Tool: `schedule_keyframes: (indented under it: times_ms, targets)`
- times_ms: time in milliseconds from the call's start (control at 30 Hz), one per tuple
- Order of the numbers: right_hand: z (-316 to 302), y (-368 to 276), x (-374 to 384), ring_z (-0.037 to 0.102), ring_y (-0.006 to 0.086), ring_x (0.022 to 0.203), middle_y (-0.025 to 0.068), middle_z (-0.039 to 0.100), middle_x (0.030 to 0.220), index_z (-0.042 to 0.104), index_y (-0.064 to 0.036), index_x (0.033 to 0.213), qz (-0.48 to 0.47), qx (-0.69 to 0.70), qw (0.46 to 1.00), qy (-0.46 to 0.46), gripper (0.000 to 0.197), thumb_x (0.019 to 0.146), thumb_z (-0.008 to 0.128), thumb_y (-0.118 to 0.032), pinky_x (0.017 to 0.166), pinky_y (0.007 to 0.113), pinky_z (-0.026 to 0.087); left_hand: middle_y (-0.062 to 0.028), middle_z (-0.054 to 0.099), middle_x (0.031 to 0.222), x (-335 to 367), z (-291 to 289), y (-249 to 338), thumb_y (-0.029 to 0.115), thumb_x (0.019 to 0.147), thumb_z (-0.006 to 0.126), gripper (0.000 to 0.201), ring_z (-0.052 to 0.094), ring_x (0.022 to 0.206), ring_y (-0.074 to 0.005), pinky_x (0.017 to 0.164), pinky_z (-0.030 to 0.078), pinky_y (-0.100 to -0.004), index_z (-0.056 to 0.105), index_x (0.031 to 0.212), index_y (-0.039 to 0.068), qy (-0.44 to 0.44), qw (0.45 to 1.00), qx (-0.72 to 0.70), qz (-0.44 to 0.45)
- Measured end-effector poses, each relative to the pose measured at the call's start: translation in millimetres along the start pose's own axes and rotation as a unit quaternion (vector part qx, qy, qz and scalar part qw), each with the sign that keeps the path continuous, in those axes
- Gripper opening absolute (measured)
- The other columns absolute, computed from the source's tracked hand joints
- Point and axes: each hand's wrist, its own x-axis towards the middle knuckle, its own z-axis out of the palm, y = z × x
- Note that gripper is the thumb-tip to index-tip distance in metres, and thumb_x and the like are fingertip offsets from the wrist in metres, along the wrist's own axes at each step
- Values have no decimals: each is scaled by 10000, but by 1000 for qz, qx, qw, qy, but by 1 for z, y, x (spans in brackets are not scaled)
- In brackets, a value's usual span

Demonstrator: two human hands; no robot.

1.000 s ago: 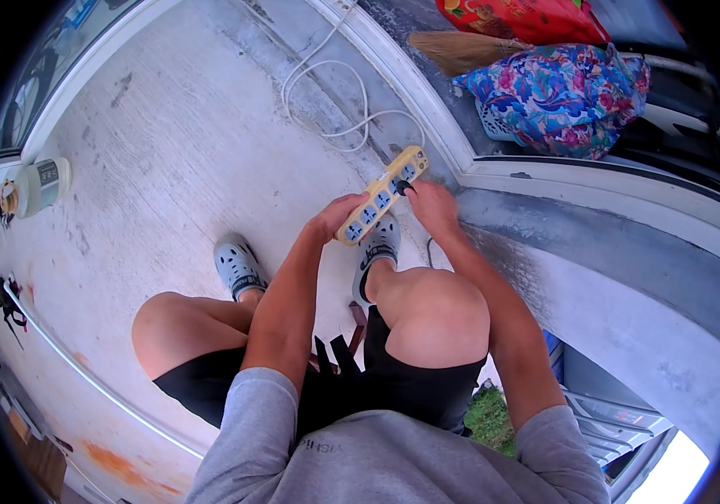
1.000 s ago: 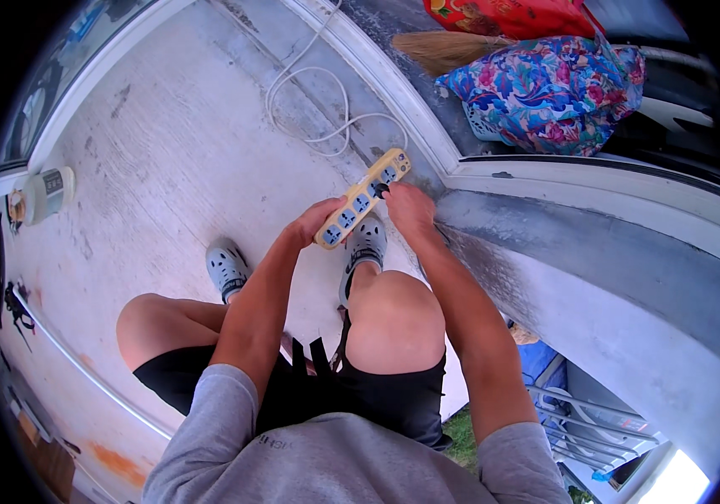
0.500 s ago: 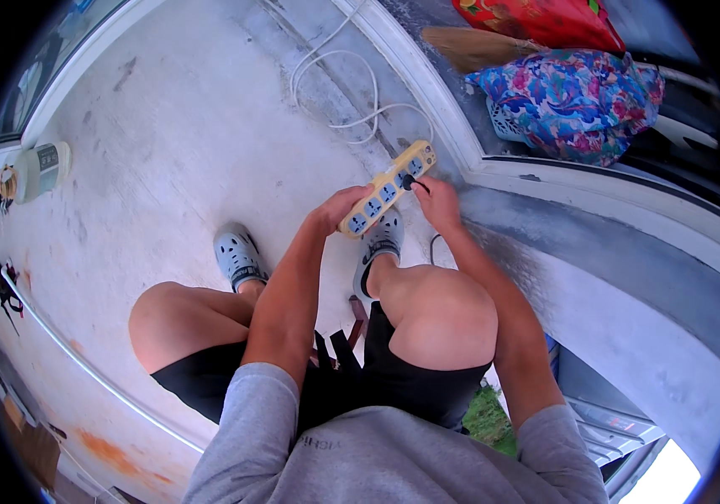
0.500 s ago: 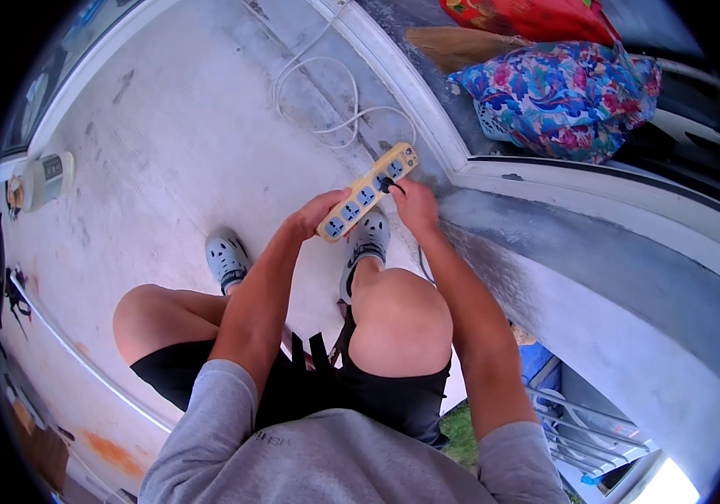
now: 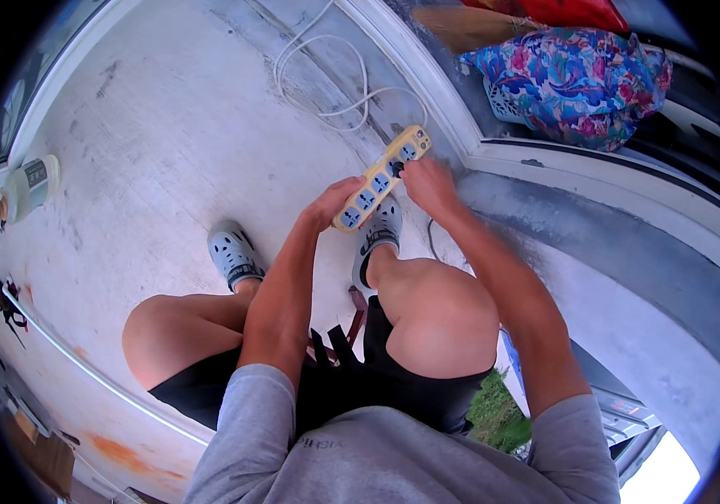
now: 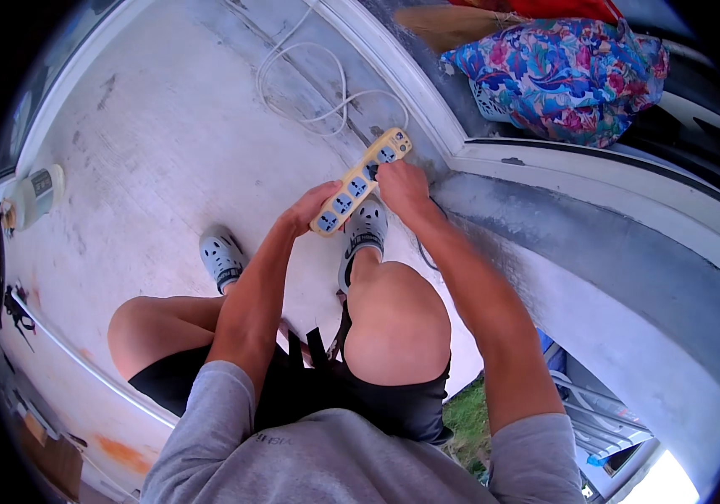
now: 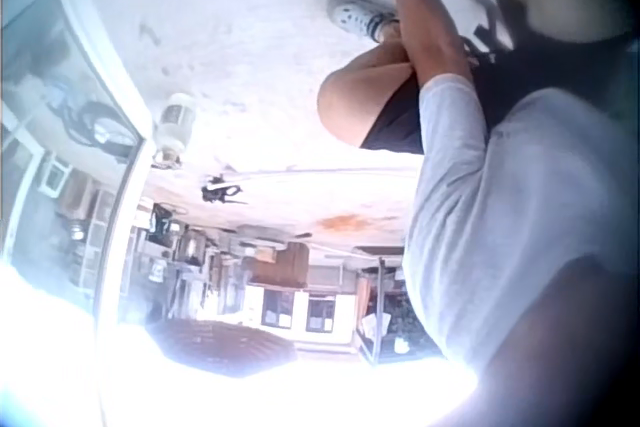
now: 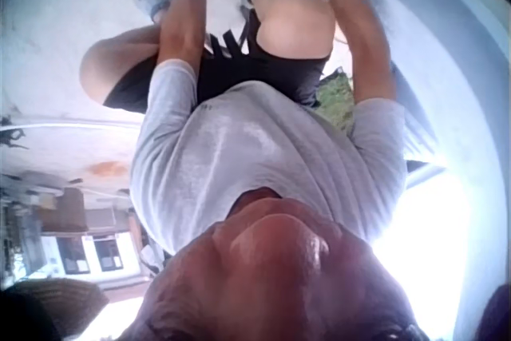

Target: The person manipulates the frame and hoses of a portable swimming pool by hand, then unplugs a power cord from an extension strip.

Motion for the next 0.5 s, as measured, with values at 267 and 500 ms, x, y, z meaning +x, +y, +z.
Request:
schedule_keyframes:
  times_ms: [267, 500]
  targets:
    - [5, 1, 13, 619, 324, 730, 174, 625, 753, 643, -38, 767, -8, -6, 999, -32, 137, 776, 561, -147, 643, 413, 494, -94, 591, 849, 10, -10, -3, 419, 890, 436, 411, 610, 651, -172, 551, 526, -303, 448, 1106, 71, 6, 998, 53, 35]
    - [19, 3, 1, 609, 321, 673, 146, 611, 708, 578, -40, 742, -58, 35, 993, 96, 132, 803, 547, -152, 597, 417, 482, -85, 593, 870, 8, -10, 0, 417, 887, 444, 399, 614, 679, -170, 563, 527, -305, 464, 1102, 82, -12, 1000, -7, 8]
